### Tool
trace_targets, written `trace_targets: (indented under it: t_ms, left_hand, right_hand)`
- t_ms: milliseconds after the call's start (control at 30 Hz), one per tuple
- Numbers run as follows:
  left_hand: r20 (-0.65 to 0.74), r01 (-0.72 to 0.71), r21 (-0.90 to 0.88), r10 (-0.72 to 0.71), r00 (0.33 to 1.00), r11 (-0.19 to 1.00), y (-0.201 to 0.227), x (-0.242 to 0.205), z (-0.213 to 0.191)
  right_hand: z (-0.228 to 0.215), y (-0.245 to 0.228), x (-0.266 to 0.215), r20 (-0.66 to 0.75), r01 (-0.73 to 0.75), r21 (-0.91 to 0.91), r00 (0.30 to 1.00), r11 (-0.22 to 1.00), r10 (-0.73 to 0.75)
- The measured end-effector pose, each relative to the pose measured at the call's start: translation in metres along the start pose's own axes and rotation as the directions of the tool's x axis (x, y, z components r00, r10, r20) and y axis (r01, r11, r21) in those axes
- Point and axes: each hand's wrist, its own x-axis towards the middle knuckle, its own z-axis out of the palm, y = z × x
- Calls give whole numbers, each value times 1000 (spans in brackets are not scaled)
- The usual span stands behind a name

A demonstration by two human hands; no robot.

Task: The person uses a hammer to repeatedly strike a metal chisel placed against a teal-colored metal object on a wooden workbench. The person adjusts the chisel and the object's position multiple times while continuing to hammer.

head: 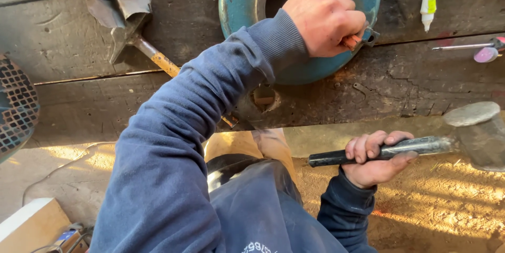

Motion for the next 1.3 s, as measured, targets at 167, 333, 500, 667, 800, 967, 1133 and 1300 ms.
trace_targets:
  t_ms: [167, 333, 500, 667, 800, 967, 1133, 1300]
  left_hand:
    - [-3, 18, 7, -18, 1000, 1000, 2, 2, 0]
    - [-15, 34, -4, -34, 999, 999, 2, 2, 1]
    - [-38, 26, -27, -27, 999, 999, 3, 4, -11]
    - [-11, 6, 5, -6, 1000, 1000, -1, -8, -10]
    - [25, -64, -89, 66, 997, 994, -1, -2, -15]
    - [17, -38, -61, 39, 999, 997, -7, -4, -12]
    - [15, 9, -18, -8, 1000, 1000, -12, -4, -10]
    - [5, 70, -25, -70, 998, 997, -10, -4, -10]
  right_hand:
    - [-46, -9, 18, 16, 163, -15, 986, 986, -163]
    - [-21, -31, 24, -81, 198, 106, 978, 974, -190]
    - [90, 32, 8, -46, 63, -54, 997, 997, -66]
    - [55, 11, -6, -241, -460, 357, 795, 813, 556]
    - [30, -16, -9, 8, -256, 45, 967, 966, 256]
    - [25, -9, -12, -95, -233, -43, 969, 972, 228]
    - [25, 3, -18, -82, -300, -61, 952, 952, 294]
    - [14, 5, -20, -109, -343, -71, 936, 937, 334]
